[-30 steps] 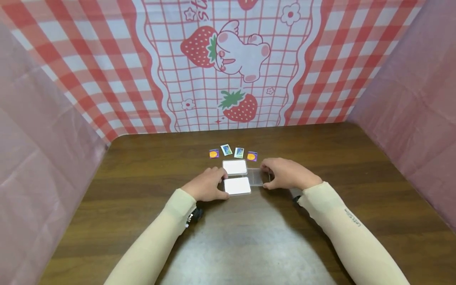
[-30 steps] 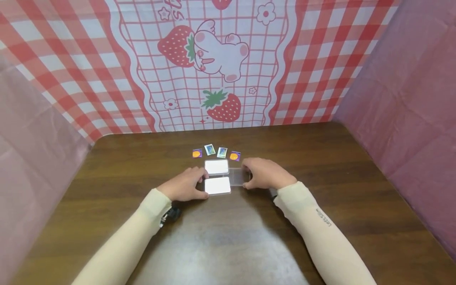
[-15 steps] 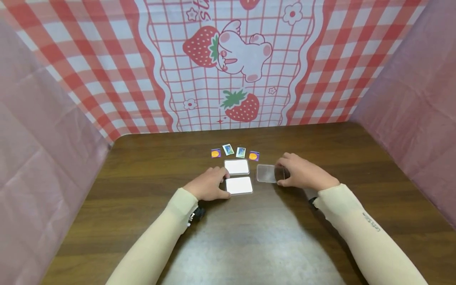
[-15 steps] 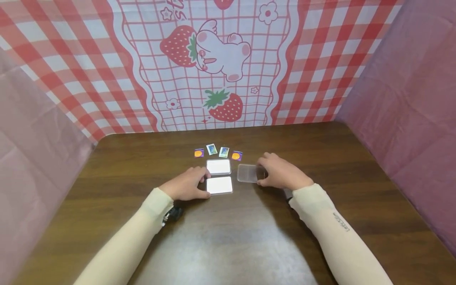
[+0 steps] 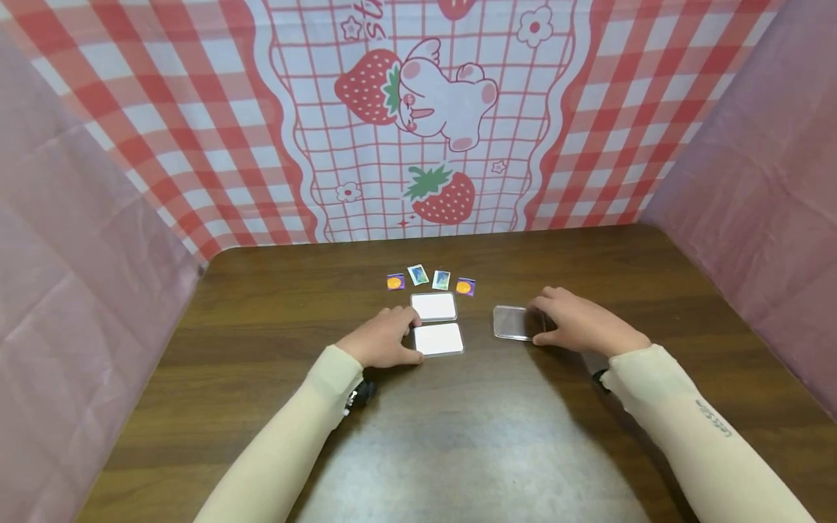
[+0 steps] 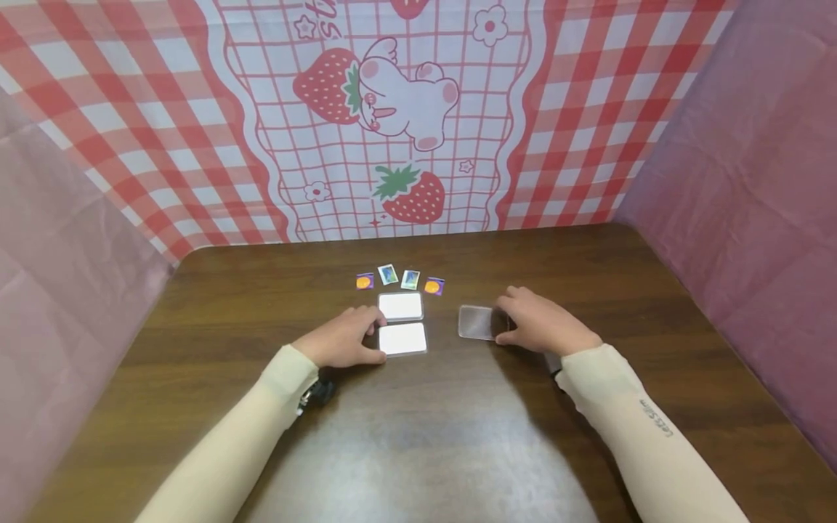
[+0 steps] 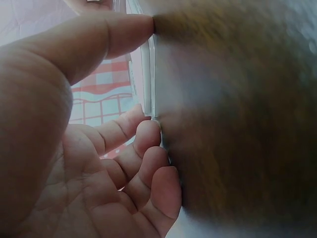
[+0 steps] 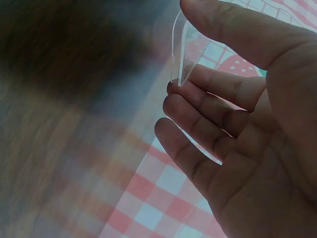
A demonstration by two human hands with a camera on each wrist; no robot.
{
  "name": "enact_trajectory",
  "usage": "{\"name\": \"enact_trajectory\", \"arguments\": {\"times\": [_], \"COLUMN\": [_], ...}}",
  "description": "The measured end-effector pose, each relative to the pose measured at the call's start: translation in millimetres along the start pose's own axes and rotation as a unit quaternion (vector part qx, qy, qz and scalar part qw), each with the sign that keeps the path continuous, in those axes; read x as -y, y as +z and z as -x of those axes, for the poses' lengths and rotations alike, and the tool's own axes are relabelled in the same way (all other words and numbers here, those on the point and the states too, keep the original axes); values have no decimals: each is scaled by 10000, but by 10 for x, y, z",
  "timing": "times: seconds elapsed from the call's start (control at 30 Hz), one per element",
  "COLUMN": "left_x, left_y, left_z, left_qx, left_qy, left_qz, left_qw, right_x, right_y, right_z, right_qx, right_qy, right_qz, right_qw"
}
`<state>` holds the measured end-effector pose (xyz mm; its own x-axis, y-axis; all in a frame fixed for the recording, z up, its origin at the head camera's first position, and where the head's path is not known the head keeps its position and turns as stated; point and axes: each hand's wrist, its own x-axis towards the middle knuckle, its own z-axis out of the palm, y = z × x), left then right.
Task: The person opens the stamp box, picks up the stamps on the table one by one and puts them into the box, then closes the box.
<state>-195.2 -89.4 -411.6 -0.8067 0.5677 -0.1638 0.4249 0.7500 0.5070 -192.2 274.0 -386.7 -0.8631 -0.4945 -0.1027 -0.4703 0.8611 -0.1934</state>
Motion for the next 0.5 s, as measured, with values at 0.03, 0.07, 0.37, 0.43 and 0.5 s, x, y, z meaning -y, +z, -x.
{"name": "enact_trajectory", "arguments": {"times": [0.03,0.07,0.37,0.43,0.5], "left_x": [2,5,38,37,40], "left_y": [-2,-1,6,3,1], "left_z": [1,0,-21,-16,-11], "left_qx": [3,10,85,93,111], "left_qy": [2,5,14,10,-5], "left_qz": [9,5,15,32,54], "left_qw": [10000,10000,10000,10000,9999], "right_x": [-7,-13,-93,-105,-113], "right_y": [-5,-7,-32,-37,-41], "right_z": [13,25,105,111,111], "right_qx": [32,69,443,473,495], "right_qy": [11,29,27,37,49], "right_qz": [9,4,-316,-340,-360], "right_qw": [10000,10000,9985,9983,9981]}}
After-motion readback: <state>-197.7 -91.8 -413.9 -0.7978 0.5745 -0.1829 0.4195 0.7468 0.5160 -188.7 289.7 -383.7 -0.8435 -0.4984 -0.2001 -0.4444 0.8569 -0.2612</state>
